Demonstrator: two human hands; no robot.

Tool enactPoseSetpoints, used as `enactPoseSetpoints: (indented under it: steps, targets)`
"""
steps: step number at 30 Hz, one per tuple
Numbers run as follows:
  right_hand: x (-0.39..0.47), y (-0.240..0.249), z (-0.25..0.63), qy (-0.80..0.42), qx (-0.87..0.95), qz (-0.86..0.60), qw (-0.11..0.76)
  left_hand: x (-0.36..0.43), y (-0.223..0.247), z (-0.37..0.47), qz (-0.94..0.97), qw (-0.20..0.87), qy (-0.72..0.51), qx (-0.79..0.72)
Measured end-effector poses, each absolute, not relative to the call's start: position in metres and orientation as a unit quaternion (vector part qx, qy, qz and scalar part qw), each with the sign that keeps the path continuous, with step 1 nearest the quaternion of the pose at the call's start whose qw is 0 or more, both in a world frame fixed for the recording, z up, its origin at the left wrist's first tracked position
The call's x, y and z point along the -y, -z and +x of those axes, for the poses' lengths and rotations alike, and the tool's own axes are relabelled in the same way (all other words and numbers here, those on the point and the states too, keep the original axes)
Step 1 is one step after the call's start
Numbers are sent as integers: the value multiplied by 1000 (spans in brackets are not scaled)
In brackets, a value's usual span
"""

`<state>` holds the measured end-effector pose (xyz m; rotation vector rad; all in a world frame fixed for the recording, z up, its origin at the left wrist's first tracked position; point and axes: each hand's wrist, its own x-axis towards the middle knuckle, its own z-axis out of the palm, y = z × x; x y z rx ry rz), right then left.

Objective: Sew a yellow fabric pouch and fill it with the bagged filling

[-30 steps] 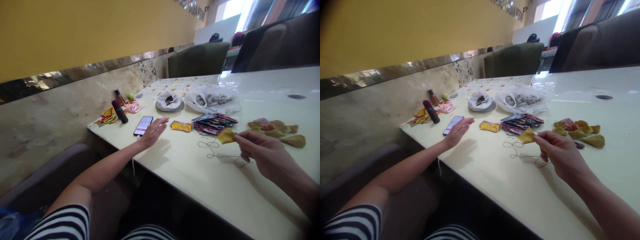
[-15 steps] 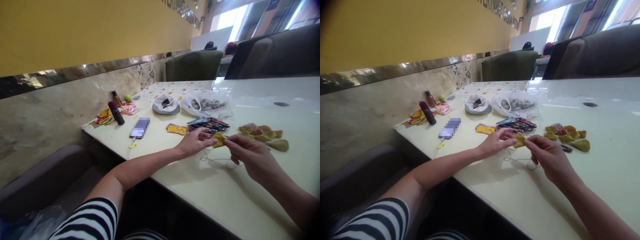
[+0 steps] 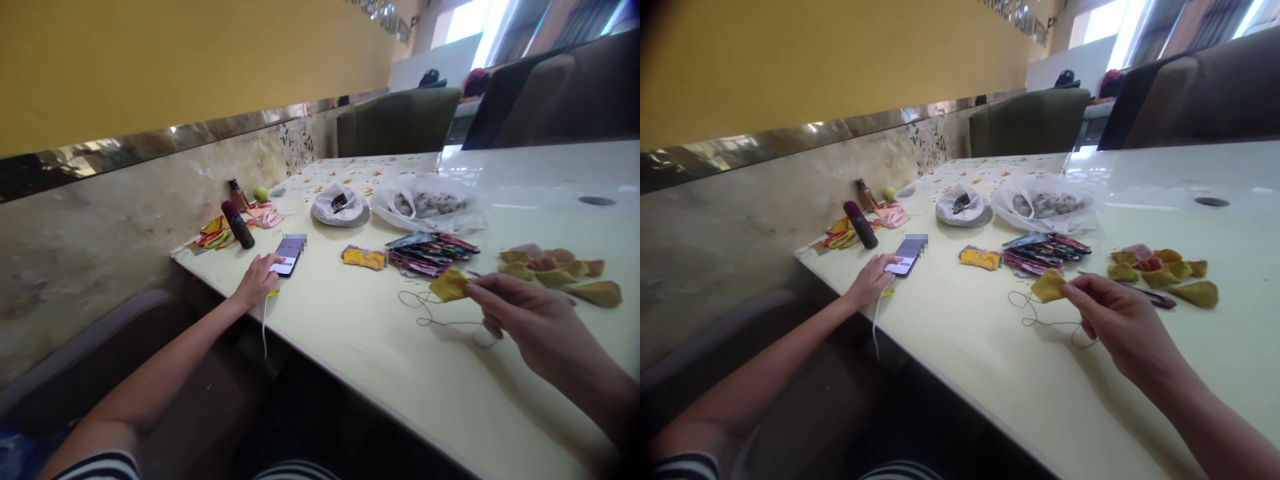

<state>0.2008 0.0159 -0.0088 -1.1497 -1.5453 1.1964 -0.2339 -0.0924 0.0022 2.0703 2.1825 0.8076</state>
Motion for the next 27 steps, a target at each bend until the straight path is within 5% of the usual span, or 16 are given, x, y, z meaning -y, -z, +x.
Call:
enactPoseSetpoints:
  steps: [13, 27]
  targets:
    - [-19, 9, 205, -469, 618, -482, 407, 94, 3, -236, 699, 12, -207, -685]
    - [-18, 15, 205, -457, 624, -483, 411, 80, -11, -260, 622, 36, -353, -698]
